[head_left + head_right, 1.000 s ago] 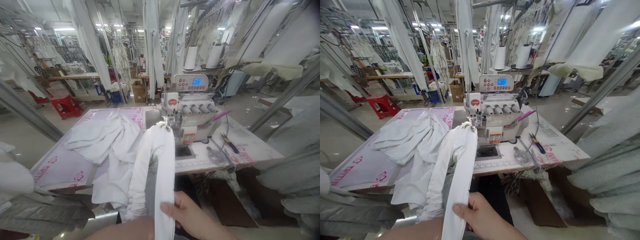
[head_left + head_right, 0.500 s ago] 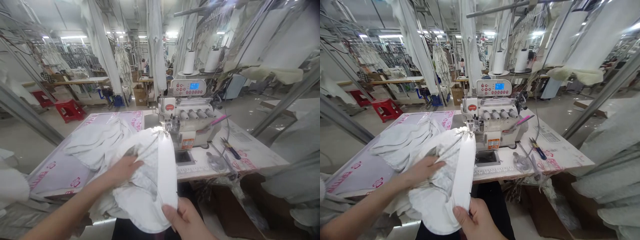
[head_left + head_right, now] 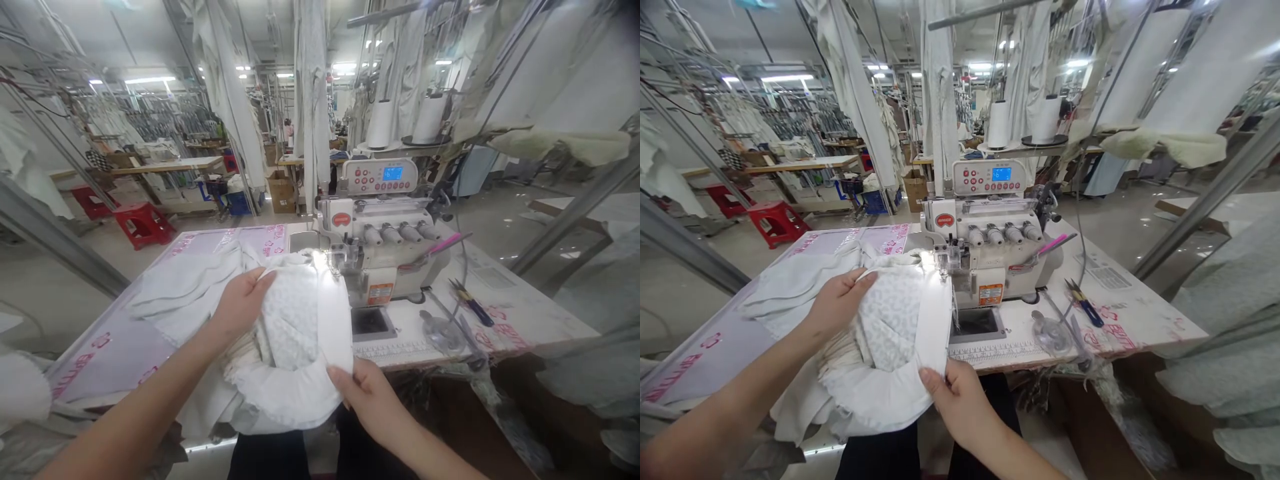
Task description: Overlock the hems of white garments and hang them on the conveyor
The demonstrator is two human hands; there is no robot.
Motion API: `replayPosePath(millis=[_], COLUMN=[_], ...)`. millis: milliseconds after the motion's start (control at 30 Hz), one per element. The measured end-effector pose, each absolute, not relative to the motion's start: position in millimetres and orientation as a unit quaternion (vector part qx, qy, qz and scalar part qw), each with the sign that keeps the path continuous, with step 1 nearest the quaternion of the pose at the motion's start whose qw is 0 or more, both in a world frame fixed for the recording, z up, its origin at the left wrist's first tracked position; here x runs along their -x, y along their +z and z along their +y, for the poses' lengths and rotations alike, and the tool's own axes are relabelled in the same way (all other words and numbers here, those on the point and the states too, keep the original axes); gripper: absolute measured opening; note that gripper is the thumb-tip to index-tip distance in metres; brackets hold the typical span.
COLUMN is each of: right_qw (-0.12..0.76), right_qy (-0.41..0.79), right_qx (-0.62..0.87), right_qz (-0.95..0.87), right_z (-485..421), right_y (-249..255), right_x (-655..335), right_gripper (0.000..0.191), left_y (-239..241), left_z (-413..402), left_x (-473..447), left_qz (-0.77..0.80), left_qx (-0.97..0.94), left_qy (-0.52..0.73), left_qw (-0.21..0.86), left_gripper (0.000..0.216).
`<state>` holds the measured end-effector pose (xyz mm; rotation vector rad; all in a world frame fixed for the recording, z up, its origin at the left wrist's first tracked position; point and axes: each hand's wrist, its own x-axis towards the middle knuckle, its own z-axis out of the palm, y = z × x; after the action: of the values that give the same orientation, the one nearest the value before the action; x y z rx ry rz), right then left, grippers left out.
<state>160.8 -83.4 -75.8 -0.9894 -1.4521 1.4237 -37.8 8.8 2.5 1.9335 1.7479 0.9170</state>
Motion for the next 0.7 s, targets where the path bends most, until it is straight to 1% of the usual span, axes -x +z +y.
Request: replayPosePath(millis=[133,200,300,333,367,400,467,533,567,600,667,700], right_qw=[0.421,0.426,0.432,0.434,0.434,0.435,0.437,0.438,0.438,0.437,0.436,0.434], right_qy=[0.577,0.579,0.591,0.598,0.603,0.606,0.609,0.613,0.617,0.622,0.633,0.639], right_qx=[0.400,0.394,0.389,0.390,0.392,0.395,0.398,0.400,0.401,0.402,0.401,0.403], right_qz=[-0.575,-0.573,-0.559,-0.551,-0.543,-0.537,-0.529,-0.521,-0.516,-0.511,-0.498,-0.491], right_z=[-58.5,-45.5,-28.9,-24.8,-21.5,-18.8,-14.2,-9.9,-8.2,-7.6,-13.1,-20.8], right_y=[-69.0,-63.9,-59.7,-59.9,-60.7,-61.7,-63.3,-62.6,-61.2,-59.5,-56.5,-55.7], right_x=[-163.2,-163.6,-163.5,-163.4,-163.4,-163.6,-164.8,-166.7,-167.6,-168.4,-168.6,-167.8], right_gripper=[0.040,0.038,0.037,0.038,0.038,0.039,0.040,0.040,0.040,0.040,0.039,0.039], left_y=[7.3,8.5,2.7,-2.1,-8.0,-14.3,-24.9,-28.1,-26.3,-22.6,-13.6,-10.3], left_z=[41.5,49.9,35.8,24.5,11.9,-0.3,-18.6,-26.5,-28.8,-32.0,-46.3,-58.3], left_x=[38.9,35.7,23.5,18.2,13.1,8.4,2.1,0.1,0.5,1.4,4.4,6.4], left_qz=[0.610,0.613,0.603,0.592,0.579,0.567,0.539,0.509,0.496,0.481,0.446,0.424], left_qx=[-0.710,-0.712,-0.718,-0.732,-0.752,-0.771,-0.775,-0.735,-0.718,-0.713,-0.744,-0.765], left_qy=[0.329,0.332,0.348,0.337,0.314,0.281,0.210,0.192,0.201,0.208,0.195,0.161], left_qw=[0.125,0.079,-0.013,-0.014,0.013,0.072,0.253,0.404,0.446,0.466,0.458,0.458], left_gripper=[0.036,0.032,0.019,0.019,0.020,0.024,0.030,0.031,0.031,0.031,0.032,0.034])
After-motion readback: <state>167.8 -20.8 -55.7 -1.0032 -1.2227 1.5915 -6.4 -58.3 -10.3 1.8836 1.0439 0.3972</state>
